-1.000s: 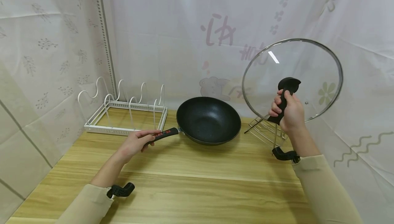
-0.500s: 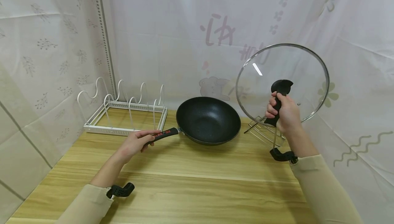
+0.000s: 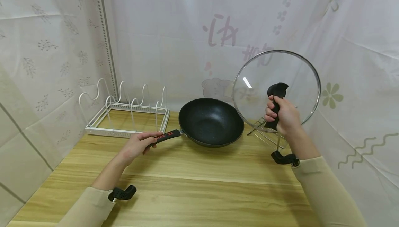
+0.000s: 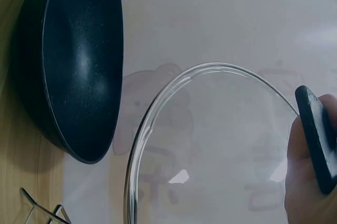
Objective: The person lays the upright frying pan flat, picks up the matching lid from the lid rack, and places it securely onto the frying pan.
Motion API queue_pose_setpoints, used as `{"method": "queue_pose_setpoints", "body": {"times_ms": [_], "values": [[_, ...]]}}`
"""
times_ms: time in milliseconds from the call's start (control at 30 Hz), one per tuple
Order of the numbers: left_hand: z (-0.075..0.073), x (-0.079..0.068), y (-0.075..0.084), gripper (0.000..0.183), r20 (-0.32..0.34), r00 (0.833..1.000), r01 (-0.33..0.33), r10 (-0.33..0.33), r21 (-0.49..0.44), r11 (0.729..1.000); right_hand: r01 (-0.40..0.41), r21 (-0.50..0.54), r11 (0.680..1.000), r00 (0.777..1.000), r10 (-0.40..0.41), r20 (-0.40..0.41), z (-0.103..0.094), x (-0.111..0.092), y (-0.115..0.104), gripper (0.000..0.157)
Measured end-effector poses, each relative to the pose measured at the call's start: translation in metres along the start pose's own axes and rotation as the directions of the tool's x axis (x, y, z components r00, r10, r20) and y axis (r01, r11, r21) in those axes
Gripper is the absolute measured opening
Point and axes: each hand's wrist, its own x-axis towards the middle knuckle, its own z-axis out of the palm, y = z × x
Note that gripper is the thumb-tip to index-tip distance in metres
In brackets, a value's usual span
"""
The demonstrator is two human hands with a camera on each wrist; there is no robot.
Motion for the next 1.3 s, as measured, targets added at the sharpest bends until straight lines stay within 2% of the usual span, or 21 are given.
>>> {"method": "queue_pose_setpoints", "body": {"times_ms": [467,1300], "values": [[0.001,0.000,0.000,0.044,0.007,1.000,-0.006,0.006,0.008,1.000,-0.132,-0.007,0.991,0.991,0.132,0.032,0.012,0.000,0.010,0.021],[0.000,0.000,-0.001,0.044,0.010,1.000,-0.007,0.007,0.004,1.000,-0.222,-0.043,0.974,0.974,0.223,0.039,0.031,0.001,0.028,0.021]]}}
